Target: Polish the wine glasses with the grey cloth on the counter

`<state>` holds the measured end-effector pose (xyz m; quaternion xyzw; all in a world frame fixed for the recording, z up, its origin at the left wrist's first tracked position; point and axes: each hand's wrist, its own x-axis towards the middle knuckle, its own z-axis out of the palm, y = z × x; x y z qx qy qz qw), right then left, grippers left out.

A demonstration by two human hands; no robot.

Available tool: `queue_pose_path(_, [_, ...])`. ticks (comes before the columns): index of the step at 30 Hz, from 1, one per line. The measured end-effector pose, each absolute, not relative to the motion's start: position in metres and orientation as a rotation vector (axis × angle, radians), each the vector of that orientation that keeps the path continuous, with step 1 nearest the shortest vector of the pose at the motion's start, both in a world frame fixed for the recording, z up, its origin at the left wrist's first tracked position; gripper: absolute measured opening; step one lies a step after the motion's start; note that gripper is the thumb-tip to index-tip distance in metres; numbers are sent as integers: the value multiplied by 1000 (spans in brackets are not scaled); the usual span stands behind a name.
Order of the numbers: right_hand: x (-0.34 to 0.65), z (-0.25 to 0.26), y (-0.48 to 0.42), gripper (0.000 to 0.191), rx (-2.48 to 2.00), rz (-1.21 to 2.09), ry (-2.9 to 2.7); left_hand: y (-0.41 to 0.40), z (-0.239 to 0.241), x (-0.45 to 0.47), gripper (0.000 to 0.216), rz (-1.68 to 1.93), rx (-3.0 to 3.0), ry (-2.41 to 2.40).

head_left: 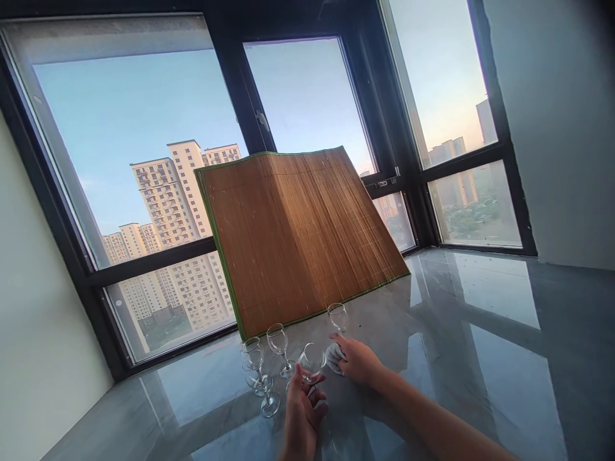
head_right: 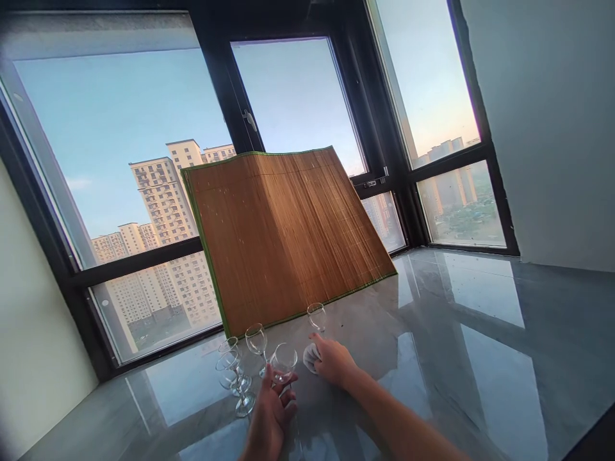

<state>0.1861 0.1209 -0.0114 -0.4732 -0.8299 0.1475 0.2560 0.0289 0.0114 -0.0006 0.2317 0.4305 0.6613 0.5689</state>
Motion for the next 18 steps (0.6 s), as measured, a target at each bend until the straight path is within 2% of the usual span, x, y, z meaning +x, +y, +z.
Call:
queue_pose_path(11, [183,-8,108,66,-1192,223,-2421,10,-2,29,54,1583,555,1044])
queue_pose_path(18, [182,-3,92,65,-1049,245,-2488,12,-6,26,45,1601,502,1024])
